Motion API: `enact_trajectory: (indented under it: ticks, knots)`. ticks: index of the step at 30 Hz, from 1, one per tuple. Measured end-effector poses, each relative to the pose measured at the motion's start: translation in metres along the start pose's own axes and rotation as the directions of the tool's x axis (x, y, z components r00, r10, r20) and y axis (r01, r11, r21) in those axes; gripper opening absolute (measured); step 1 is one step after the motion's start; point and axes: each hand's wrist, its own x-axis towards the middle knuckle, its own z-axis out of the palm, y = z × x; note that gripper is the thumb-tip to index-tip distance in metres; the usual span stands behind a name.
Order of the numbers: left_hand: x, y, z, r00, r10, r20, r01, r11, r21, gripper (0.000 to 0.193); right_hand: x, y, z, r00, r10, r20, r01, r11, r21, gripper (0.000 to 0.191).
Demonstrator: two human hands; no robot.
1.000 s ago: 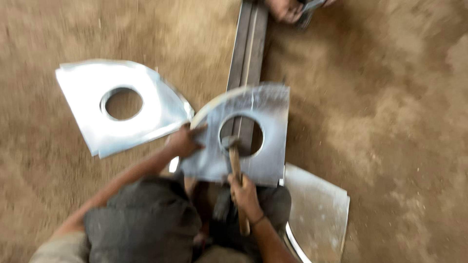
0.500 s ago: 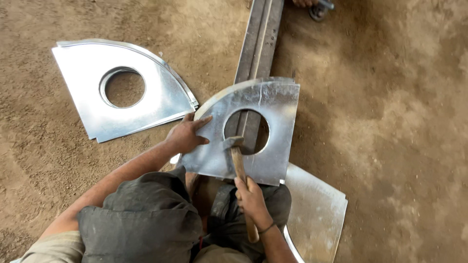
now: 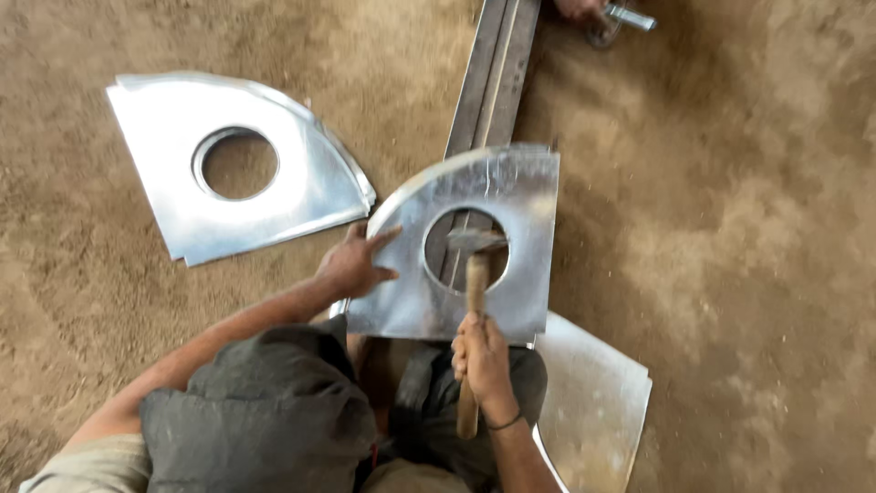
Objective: The person sits on the ground and hammers curved sheet metal pieces laid across a metal beam, striking the edges to bend and shape them. They reposition and turn the pieces between hammering and stack finished pieces aside.
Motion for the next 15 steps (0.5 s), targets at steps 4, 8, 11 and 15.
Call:
enact_trajectory:
  ticks: [4,8,11,15]
  knots:
    - [-0.001,0.000,0.003,0.999,-0.036,0.027,0.037,0.999,-0.024,0.092,-0.003,0.009,0.004,0.969,-0.213,-0.128,0.220,0.975,0.044,0.029]
    - [-0.002,0.005,0.001,0.990,-0.097,0.103,0.101,0.995,-0.026,0.092,0.005,0.011,0.010,0.981,0.183,-0.058,-0.189,0.974,-0.128,0.030]
    - [-0.006,0.008,-0.002,0.999,-0.032,0.022,0.033,0.999,-0.018,0.092,0.006,0.006,0.010,0.991,-0.025,-0.129,0.012,0.995,-0.099,0.032]
    - [-0.009,0.008,-0.003,0.999,-0.050,0.007,0.050,0.998,-0.049,0.091,0.006,0.003,0.013,0.976,-0.208,-0.059,0.191,0.957,-0.217,0.031]
